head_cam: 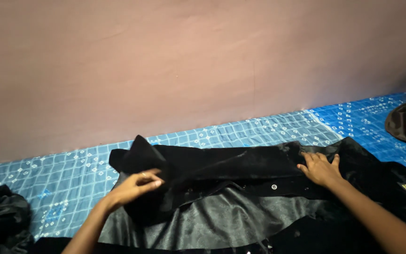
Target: Laying out and smoothing a black velvet garment on a bed.
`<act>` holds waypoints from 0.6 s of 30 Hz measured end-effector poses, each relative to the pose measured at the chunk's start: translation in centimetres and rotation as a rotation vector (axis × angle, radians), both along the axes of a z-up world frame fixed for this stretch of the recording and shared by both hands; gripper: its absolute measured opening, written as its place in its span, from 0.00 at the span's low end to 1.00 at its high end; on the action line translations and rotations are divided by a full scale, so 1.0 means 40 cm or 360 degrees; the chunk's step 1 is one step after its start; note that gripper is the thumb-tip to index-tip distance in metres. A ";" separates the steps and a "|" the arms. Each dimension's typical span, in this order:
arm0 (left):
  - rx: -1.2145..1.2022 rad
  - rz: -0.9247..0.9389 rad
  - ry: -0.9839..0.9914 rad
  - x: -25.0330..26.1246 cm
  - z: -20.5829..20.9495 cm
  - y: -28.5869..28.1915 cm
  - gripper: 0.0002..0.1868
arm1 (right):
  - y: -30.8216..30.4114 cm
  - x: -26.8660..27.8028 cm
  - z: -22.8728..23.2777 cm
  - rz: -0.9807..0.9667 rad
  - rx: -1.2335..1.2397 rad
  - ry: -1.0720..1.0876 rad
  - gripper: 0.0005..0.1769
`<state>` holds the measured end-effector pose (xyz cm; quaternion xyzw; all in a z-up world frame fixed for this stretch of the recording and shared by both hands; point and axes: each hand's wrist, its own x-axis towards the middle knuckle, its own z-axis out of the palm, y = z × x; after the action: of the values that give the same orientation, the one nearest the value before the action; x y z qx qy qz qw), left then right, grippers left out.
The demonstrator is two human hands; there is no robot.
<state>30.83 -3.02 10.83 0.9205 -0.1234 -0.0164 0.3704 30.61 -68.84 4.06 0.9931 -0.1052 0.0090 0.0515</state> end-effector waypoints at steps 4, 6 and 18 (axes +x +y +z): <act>-0.0379 0.0247 0.0390 -0.107 0.087 -0.020 0.22 | 0.009 0.000 -0.001 0.0001 0.0017 0.0079 0.40; -0.0441 0.0715 0.0308 -0.018 -0.069 0.104 0.23 | 0.007 -0.008 0.010 -0.0016 0.0038 0.0100 0.40; 0.0808 0.1075 0.0659 -0.068 -0.170 0.319 0.46 | 0.015 -0.018 0.015 -0.0043 0.0090 0.0143 0.40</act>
<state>28.10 9.74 4.03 0.9479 0.2676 -0.1080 0.1349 29.88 -68.23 4.66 0.9920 -0.1163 -0.0393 0.0283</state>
